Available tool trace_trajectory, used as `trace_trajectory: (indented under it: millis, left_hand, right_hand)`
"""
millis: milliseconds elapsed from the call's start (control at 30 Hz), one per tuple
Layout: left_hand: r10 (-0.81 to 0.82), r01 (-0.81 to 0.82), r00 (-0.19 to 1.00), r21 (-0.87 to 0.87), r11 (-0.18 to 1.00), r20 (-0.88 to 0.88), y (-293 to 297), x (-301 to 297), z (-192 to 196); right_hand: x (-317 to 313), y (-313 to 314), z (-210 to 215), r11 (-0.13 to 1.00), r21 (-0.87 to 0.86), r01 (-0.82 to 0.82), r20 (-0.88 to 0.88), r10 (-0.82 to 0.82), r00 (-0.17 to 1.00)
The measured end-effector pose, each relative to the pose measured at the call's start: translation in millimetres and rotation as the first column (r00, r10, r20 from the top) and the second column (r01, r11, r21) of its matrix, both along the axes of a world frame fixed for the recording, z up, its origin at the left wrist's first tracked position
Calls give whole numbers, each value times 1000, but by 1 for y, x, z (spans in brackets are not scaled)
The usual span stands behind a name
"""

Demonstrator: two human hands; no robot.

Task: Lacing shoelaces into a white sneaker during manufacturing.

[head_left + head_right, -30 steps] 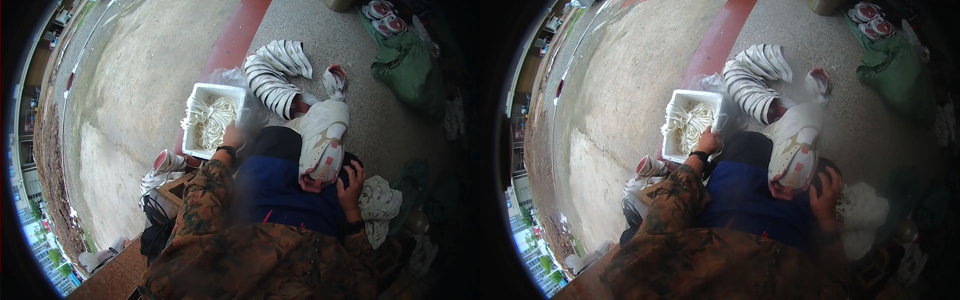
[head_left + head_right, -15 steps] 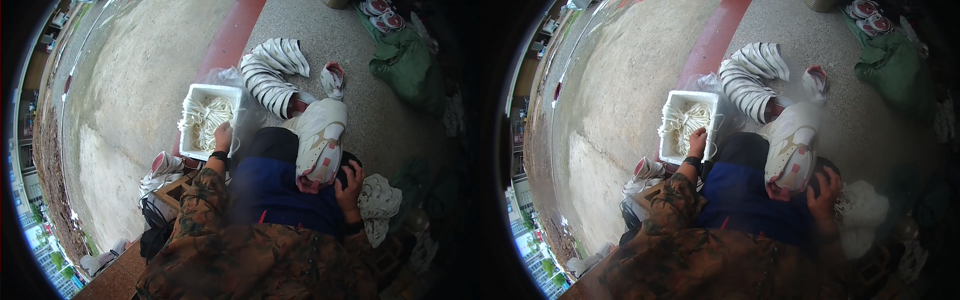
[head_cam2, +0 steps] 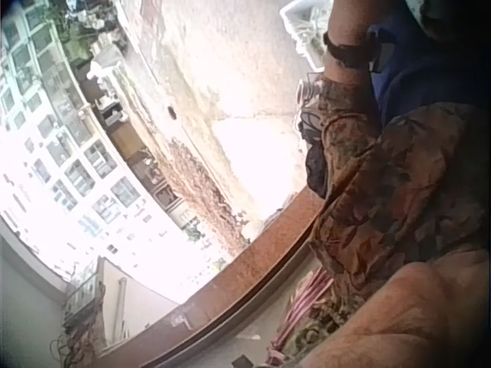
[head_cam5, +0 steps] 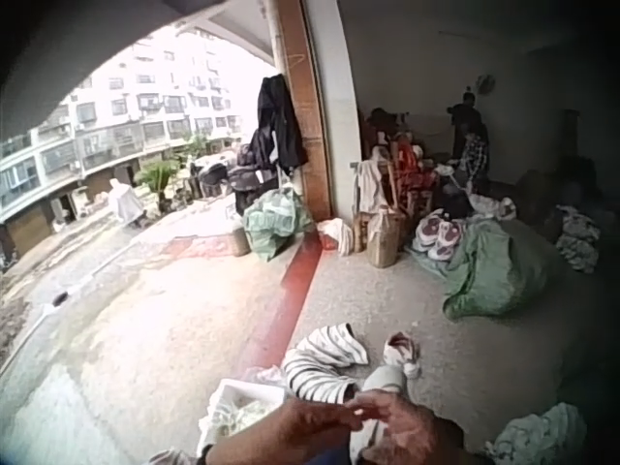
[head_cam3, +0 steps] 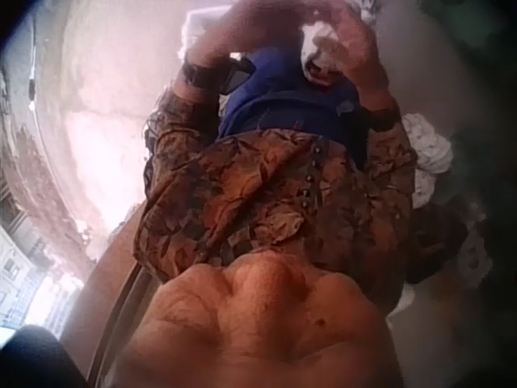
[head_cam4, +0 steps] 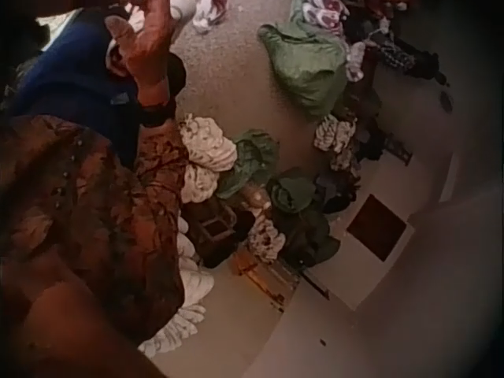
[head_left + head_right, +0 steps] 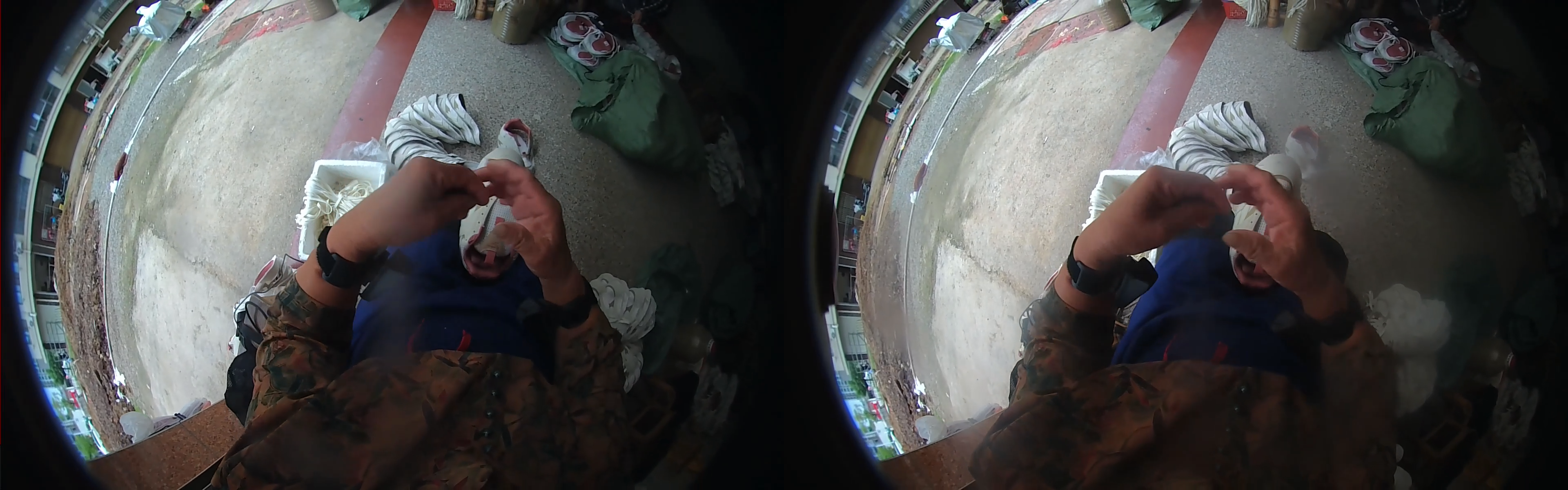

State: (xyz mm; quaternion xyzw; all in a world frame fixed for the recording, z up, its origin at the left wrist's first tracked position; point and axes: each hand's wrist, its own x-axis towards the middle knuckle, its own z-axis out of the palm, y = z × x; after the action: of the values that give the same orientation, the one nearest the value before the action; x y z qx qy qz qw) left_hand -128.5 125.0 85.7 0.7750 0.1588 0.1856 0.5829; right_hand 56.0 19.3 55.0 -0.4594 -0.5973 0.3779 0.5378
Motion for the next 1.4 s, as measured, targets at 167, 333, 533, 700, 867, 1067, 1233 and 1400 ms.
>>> trace_trajectory:
  millis: [167, 333, 533, 700, 867, 1067, 1233, 1400]
  left_hand:
    - [-34, 34, 999, -115, 993, 5, -33, -3, 34]
    - [178, -178, 984, 45, 983, 12, -19, -24, 3]
    - [614, -550, 786, -365, 751, 79, 23, -57, -68]
    - [820, -631, 569, -611, 477, 52, 50, -94, -133]
    - [987, -853, 57, -521, -30, -150, 90, -180, -194]
    - [996, -943, -75, 328, -56, -46, 98, -221, -211]
    - [565, -505, 820, 583, 636, 95, 23, -15, -139]
    - [-168, 168, 986, -97, 981, 8, -57, 69, -83]
  right_hand:
    - [8, -46, 34, 876, -404, -262, -283, 153, 947]
    - [65, -103, 19, 978, -195, -71, 21, 76, 997]
    - [109, -135, -13, 935, -334, 116, 58, -102, 993]
    - [132, -137, -44, 903, -351, 248, 230, -173, 958]
    - [159, -135, -55, 867, -361, 343, 361, -209, 909]
    - [142, -112, -63, 887, -287, 361, 455, -206, 867]
    - [61, -63, -72, 978, -175, 116, 674, 34, 738]
    - [33, -37, -80, 992, -104, 66, 525, -1, 851]
